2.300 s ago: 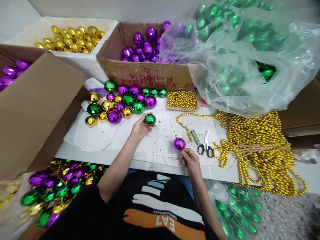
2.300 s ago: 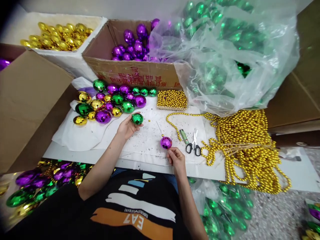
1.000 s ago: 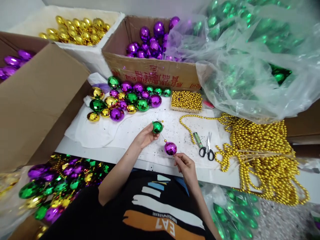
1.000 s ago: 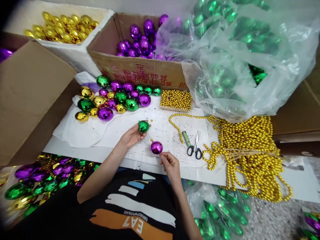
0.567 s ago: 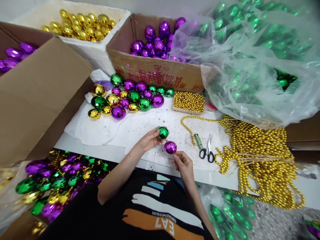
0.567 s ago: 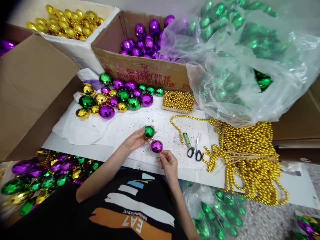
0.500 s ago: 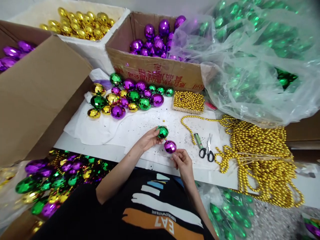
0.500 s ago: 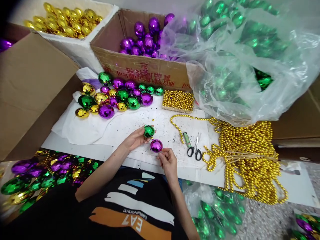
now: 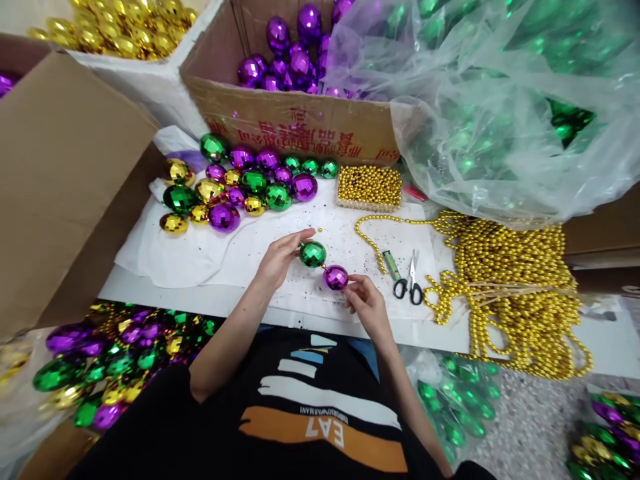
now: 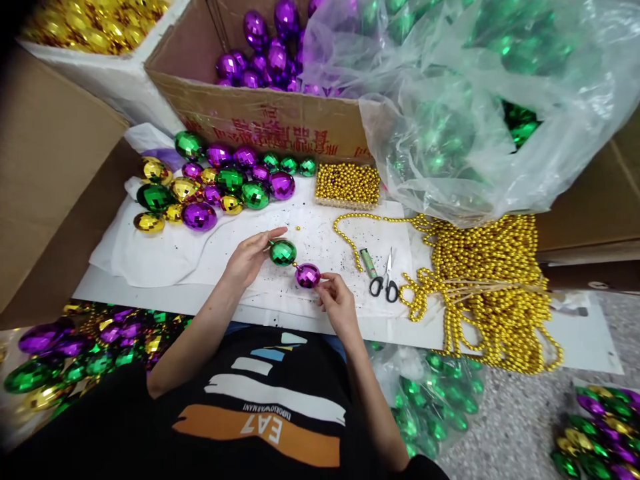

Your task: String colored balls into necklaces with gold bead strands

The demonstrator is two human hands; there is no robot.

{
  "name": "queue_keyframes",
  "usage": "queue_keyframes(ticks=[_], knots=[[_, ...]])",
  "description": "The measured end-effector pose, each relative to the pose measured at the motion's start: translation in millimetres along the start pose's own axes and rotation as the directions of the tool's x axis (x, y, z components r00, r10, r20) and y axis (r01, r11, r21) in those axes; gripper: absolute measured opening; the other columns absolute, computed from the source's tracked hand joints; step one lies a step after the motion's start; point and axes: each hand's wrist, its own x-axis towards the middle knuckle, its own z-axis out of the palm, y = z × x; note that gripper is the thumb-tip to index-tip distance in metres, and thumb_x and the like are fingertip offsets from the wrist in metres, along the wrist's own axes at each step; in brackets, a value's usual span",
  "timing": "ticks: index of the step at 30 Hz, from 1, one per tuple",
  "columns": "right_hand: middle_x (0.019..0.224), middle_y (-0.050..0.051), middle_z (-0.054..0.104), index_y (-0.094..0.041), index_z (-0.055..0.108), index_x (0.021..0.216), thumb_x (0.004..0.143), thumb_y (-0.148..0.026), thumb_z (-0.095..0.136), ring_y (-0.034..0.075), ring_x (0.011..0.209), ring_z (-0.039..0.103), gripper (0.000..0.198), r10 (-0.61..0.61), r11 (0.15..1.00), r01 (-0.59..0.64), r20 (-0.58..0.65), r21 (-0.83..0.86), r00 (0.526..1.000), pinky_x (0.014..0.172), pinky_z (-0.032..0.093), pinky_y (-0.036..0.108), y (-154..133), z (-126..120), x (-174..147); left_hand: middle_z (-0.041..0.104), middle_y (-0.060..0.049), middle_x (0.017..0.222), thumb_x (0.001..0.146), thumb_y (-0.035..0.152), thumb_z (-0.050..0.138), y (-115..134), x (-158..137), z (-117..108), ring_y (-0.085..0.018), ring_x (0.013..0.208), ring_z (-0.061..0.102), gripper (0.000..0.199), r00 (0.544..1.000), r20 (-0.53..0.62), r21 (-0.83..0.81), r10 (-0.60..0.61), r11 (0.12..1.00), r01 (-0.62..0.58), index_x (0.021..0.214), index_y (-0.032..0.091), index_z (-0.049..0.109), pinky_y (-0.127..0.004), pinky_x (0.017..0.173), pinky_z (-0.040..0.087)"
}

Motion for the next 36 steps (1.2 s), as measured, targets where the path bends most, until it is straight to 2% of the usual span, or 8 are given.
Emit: queue_keyframes(ticks=[5,9,17,20,26,29,32,36], knots=[[0.107,0.013,0.069,-0.016,0.066,0.107,0.093,-0.035,0.051,0.025,0.099,0.061,0.028,-0.401,0.819,0.241,-0.219,-0.520,0.890,0.072,0.050,0.035,-40,-13,-2,0.065,-0.006,0.132,0.091,0.045,0.059,21,-19,26,-0.026,0.128,0.054,0.029,0.972,0.065,0.119,0.224,0.966,-0.231,0.102,0.026,0.078,-0.043,0.109,0.040],[0.117,0.010,0.068,-0.021,0.061,0.124,0.095,-0.031,0.051,0.023,0.107,0.059,0.032,-0.585,0.695,0.519,0.027,-0.498,0.810,0.081,0.050,0.035,-77,15,5,0.068,-0.006,0.127,0.093,0.043,0.057,36,-27,47,-0.024,0.127,0.055,0.028,0.941,0.109,0.096,0.320,0.939,-0.330,0.102,0.026,0.077,-0.043,0.111,0.040],[0.070,0.002,0.068,-0.020,0.072,0.088,0.094,-0.033,0.052,0.016,0.070,0.064,0.025,-0.347,0.895,0.320,-0.034,-0.311,0.937,0.071,0.046,0.029,-58,26,26,0.070,-0.010,0.117,0.093,0.056,0.048,21,21,2,-0.020,0.098,0.066,0.045,0.985,-0.007,-0.087,0.170,0.982,-0.170,0.109,0.021,0.072,-0.035,0.085,0.054],[0.067,0.001,0.065,-0.018,0.072,0.095,0.091,-0.039,0.056,0.013,0.060,0.059,0.027,-0.230,0.973,0.227,-0.135,-0.039,0.964,0.063,0.046,0.026,-58,21,26,0.070,-0.012,0.111,0.092,0.049,0.051,-13,49,-2,-0.019,0.090,0.065,0.040,0.987,-0.091,0.171,0.129,0.979,-0.112,0.112,0.019,0.069,-0.035,0.080,0.052],[0.060,-0.002,0.057,-0.016,0.071,0.102,0.087,-0.046,0.059,0.008,0.046,0.046,0.035,-0.035,0.972,0.053,-0.085,0.229,0.996,0.045,0.032,0.021,-60,16,24,0.066,-0.008,0.098,0.083,0.013,0.061,-49,80,16,-0.025,0.102,0.057,0.016,0.951,0.064,0.824,0.303,0.522,-0.222,0.087,0.021,0.073,-0.037,0.088,0.044],[0.054,-0.004,0.051,-0.016,0.072,0.108,0.088,-0.044,0.058,0.009,0.047,0.041,0.037,-0.060,0.994,0.069,-0.101,0.090,0.993,0.048,0.035,0.023,-51,9,19,0.064,-0.005,0.085,0.080,0.012,0.065,-43,80,15,-0.019,0.085,0.057,0.010,0.967,-0.043,0.687,0.251,0.710,-0.154,0.078,0.020,0.071,-0.033,0.078,0.044],[0.052,-0.004,0.050,-0.016,0.071,0.117,0.089,-0.043,0.057,0.011,0.049,0.045,0.041,-0.094,0.993,0.085,-0.111,-0.083,0.989,0.053,0.040,0.025,-38,1,13,0.064,-0.002,0.081,0.078,0.017,0.068,-33,72,10,-0.011,0.069,0.055,0.007,0.991,-0.133,0.191,0.031,0.981,-0.005,0.085,0.018,0.071,-0.025,0.066,0.044],[0.062,0.002,0.065,-0.018,0.073,0.115,0.089,-0.045,0.054,0.015,0.054,0.055,0.042,-0.106,0.969,0.090,-0.056,-0.231,0.993,0.056,0.045,0.026,-27,-2,7,0.068,-0.003,0.084,0.075,0.018,0.074,-23,59,10,-0.007,0.069,0.060,0.016,0.985,-0.034,-0.274,-0.169,0.949,0.153,0.090,0.015,0.071,-0.019,0.065,0.047]])
